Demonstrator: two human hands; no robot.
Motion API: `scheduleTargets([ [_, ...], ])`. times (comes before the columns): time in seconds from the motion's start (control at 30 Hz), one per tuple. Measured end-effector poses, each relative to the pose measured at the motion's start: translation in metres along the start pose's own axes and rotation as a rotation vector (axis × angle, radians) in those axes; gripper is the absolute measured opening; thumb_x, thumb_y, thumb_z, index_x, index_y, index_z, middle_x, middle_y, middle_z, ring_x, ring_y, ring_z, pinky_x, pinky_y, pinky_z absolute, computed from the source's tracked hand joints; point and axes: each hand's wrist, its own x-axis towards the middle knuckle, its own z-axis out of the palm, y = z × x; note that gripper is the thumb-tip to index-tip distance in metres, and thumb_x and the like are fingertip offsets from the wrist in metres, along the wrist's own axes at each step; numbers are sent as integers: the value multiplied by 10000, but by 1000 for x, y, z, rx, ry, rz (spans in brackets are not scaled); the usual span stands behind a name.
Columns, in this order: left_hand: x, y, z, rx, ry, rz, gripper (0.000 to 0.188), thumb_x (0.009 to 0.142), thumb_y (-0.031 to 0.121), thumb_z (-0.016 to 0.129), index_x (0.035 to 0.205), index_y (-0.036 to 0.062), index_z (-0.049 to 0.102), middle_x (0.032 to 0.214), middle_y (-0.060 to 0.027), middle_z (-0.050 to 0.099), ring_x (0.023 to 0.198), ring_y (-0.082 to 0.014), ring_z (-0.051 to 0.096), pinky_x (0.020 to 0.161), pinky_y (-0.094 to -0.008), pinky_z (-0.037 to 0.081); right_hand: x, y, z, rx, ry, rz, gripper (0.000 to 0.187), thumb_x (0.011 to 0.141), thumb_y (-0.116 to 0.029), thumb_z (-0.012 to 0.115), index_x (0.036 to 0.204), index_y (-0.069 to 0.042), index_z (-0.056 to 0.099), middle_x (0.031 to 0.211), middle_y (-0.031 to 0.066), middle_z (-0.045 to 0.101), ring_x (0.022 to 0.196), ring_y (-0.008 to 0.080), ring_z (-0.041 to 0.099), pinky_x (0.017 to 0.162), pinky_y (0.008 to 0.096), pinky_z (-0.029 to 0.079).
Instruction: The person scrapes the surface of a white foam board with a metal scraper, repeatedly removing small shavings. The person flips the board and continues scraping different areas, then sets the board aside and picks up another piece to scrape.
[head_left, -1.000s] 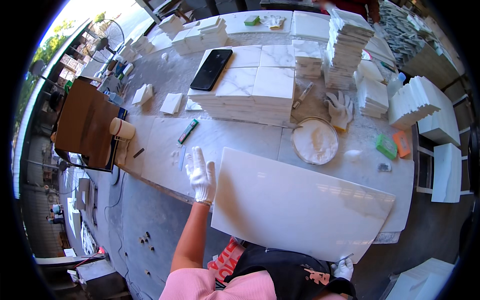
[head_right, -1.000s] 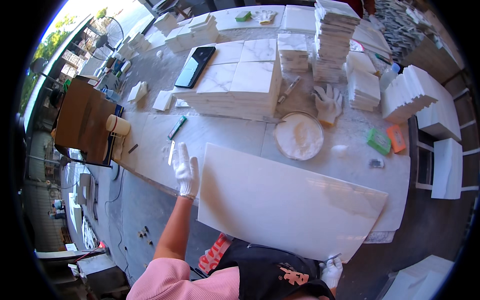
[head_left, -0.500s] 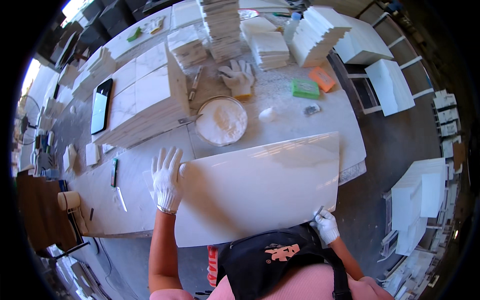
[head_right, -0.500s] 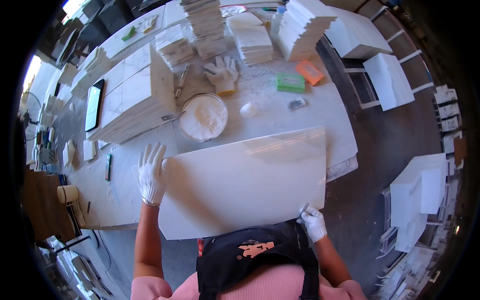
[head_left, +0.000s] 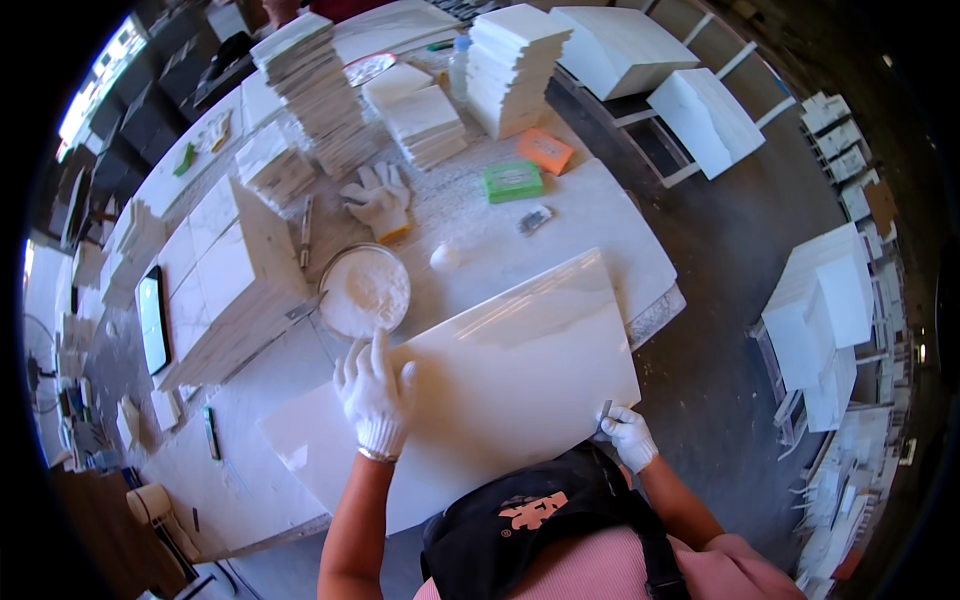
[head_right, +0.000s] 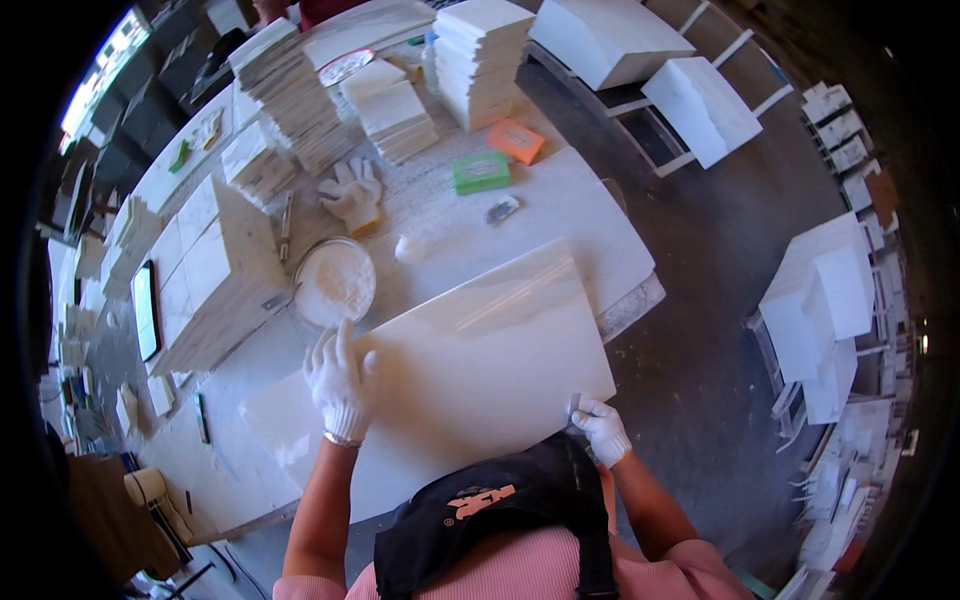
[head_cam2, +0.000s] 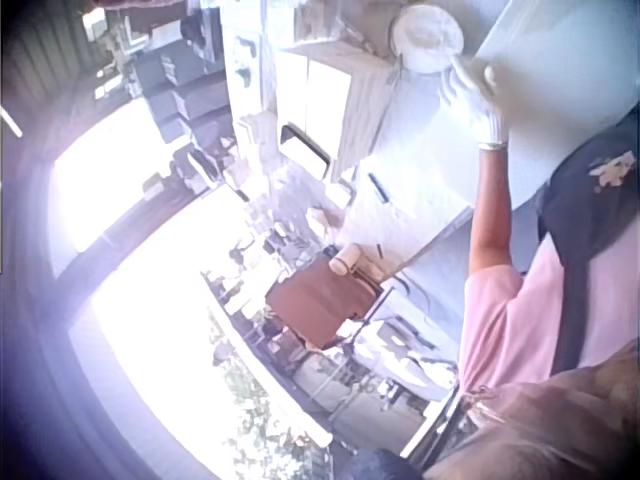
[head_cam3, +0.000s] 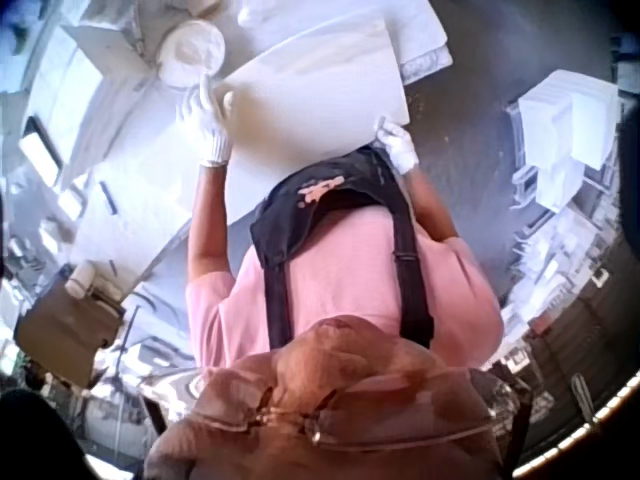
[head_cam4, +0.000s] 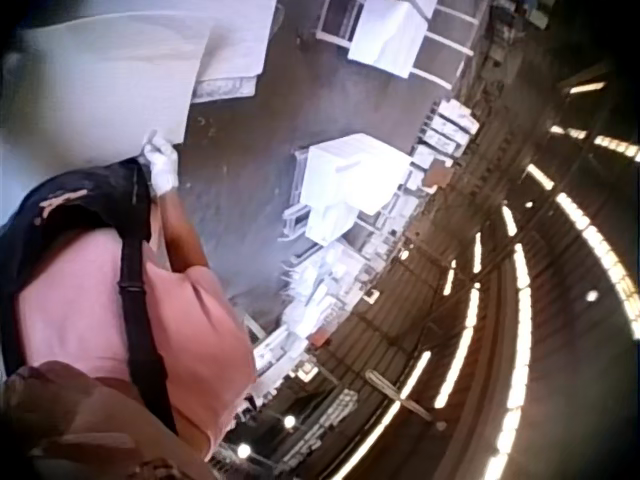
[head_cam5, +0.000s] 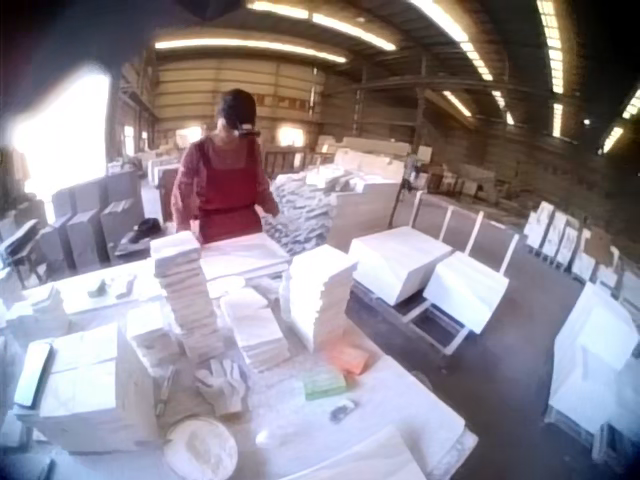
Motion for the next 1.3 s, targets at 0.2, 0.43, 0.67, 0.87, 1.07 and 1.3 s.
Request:
scheduleTargets([
  [0.2, -13, -46, -7, -118, 91, 38, 369, 923, 311, 596, 1205, 75, 619, 1029, -149, 665, 947, -367, 611, 835, -480, 451, -9, -20, 20, -68, 42, 23, 119, 908, -24, 651, 1015, 4, 696, 936, 90, 689, 810, 223, 673, 739, 358, 575],
  [0.43, -10, -103, -31, -187, -162, -100, 288, 922, 350, 598, 858, 82, 678, 794, -173, 655, 725, -401, 613, 639, -481, 460, -8, -7, 11, -19, 22, -16, 97, 908, -31, 659, 990, -5, 705, 913, 71, 700, 830, 207, 676, 758, 352, 571],
  [0.67, 10, -117, -29, -86, -517, -188, 550, 947, 548, 497, 774, 44, 632, 733, -231, 606, 704, -439, 585, 628, -498, 432, -1, 1, 7, 201, -39, -7, 160, 932, -37, 650, 1082, 7, 683, 952, 52, 693, 868, 179, 669, 819, 317, 552],
  [0.87, -10, -118, -33, -129, -418, -220, 573, 935, 559, 508, 734, 34, 621, 697, -232, 582, 666, -440, 570, 606, -497, 415, 5, -12, 21, 256, -36, -18, 131, 972, -52, 579, 1082, -7, 633, 989, 71, 652, 908, 234, 665, 857, 391, 565],
  [1.07, -36, -77, -103, -138, -264, -303, 558, 907, 548, 559, 718, 27, 621, 628, -201, 539, 579, -353, 546, 558, -435, 407, 5, -39, 20, 120, -98, -86, 185, 948, -59, 640, 1108, 26, 674, 972, 67, 688, 873, 162, 655, 818, 310, 546],
  [1.3, -113, -43, -149, -509, 74, -467, 654, 891, 610, 624, 781, -36, 628, 664, -42, 524, 648, -114, 500, 580, -309, 406, -14, -127, 19, -127, -213, -413, 142, 842, 75, 609, 922, 35, 719, 871, 45, 683, 801, 125, 610, 755, 264, 488],
])
